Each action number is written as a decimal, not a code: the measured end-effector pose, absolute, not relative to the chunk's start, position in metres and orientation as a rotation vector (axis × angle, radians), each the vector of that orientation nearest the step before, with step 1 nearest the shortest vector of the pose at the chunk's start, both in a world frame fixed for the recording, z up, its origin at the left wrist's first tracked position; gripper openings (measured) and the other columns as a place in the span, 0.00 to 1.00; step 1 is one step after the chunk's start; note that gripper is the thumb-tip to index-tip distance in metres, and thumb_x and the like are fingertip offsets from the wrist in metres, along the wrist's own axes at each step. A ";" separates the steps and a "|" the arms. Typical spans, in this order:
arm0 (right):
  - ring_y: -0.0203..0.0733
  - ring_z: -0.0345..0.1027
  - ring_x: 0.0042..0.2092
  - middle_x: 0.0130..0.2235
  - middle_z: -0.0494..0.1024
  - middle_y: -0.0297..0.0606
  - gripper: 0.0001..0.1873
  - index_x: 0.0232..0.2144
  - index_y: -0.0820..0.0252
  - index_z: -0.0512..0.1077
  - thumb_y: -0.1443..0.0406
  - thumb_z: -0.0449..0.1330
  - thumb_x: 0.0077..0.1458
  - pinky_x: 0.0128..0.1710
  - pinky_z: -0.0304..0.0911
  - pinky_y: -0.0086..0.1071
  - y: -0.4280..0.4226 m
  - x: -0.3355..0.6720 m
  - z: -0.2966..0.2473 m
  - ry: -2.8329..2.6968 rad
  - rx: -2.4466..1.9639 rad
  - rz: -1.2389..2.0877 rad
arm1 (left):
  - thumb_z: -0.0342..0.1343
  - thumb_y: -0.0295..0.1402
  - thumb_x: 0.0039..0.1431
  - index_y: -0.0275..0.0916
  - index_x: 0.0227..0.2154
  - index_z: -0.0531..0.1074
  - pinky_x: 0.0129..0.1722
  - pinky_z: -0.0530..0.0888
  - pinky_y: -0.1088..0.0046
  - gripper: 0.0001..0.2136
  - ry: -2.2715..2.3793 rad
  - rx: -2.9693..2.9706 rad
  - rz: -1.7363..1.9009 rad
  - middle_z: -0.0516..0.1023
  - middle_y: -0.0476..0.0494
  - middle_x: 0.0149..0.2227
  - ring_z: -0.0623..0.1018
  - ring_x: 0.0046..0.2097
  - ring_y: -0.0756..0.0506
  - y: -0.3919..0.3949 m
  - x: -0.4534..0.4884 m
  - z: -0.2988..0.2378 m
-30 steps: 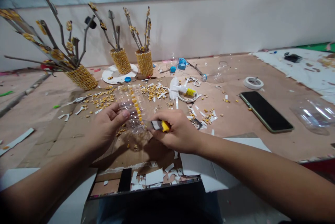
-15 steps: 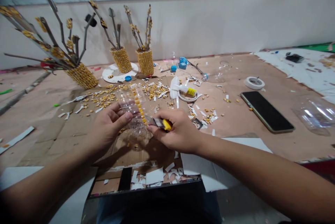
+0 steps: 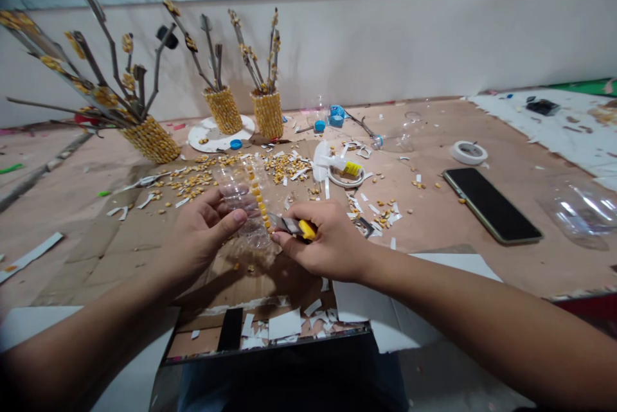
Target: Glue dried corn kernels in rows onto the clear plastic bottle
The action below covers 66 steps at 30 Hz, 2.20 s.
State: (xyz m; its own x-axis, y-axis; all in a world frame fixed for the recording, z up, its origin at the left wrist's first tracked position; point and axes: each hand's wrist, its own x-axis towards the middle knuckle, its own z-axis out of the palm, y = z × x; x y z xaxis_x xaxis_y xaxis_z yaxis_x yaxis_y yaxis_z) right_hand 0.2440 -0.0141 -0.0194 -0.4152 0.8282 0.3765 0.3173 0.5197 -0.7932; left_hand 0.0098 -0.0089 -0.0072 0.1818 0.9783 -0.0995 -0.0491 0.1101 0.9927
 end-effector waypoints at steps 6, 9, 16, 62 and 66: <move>0.36 0.67 0.27 0.28 0.77 0.32 0.07 0.34 0.58 0.76 0.61 0.64 0.63 0.29 0.62 0.31 -0.003 0.248 -0.015 -1.846 -1.075 0.748 | 0.75 0.48 0.50 0.40 0.45 0.79 0.45 0.82 0.60 0.24 1.070 1.022 1.063 0.87 0.39 0.44 0.86 0.46 0.35 -0.004 0.008 -0.009; 0.42 0.73 0.35 0.35 0.81 0.37 0.07 0.39 0.57 0.75 0.60 0.65 0.62 0.36 0.66 0.35 0.010 0.253 -0.018 -1.837 -1.257 0.629 | 0.71 0.49 0.51 0.39 0.43 0.79 0.45 0.82 0.58 0.23 1.040 0.903 1.016 0.87 0.39 0.40 0.86 0.45 0.35 -0.004 0.007 -0.008; 0.52 0.78 0.46 0.45 0.85 0.45 0.15 0.51 0.58 0.75 0.65 0.67 0.61 0.47 0.68 0.42 0.026 0.257 -0.034 -2.055 -1.510 0.478 | 0.71 0.45 0.51 0.43 0.53 0.75 0.46 0.81 0.57 0.27 1.012 0.953 0.983 0.85 0.40 0.43 0.85 0.43 0.38 -0.002 0.002 -0.010; 0.69 0.70 0.62 0.59 0.78 0.64 0.22 0.55 0.66 0.76 0.56 0.55 0.71 0.55 0.66 0.52 0.072 0.294 -0.027 -2.111 -2.150 0.033 | 0.74 0.44 0.47 0.44 0.52 0.72 0.41 0.84 0.60 0.30 0.888 1.016 1.203 0.84 0.44 0.44 0.87 0.38 0.39 -0.002 -0.009 0.002; 0.66 0.71 0.61 0.57 0.80 0.62 0.17 0.51 0.65 0.77 0.60 0.54 0.71 0.54 0.64 0.49 0.075 0.294 -0.029 -2.142 -2.184 0.055 | 0.77 0.50 0.48 0.41 0.55 0.71 0.42 0.84 0.61 0.35 0.874 1.008 1.218 0.86 0.40 0.45 0.87 0.38 0.40 -0.004 -0.006 -0.002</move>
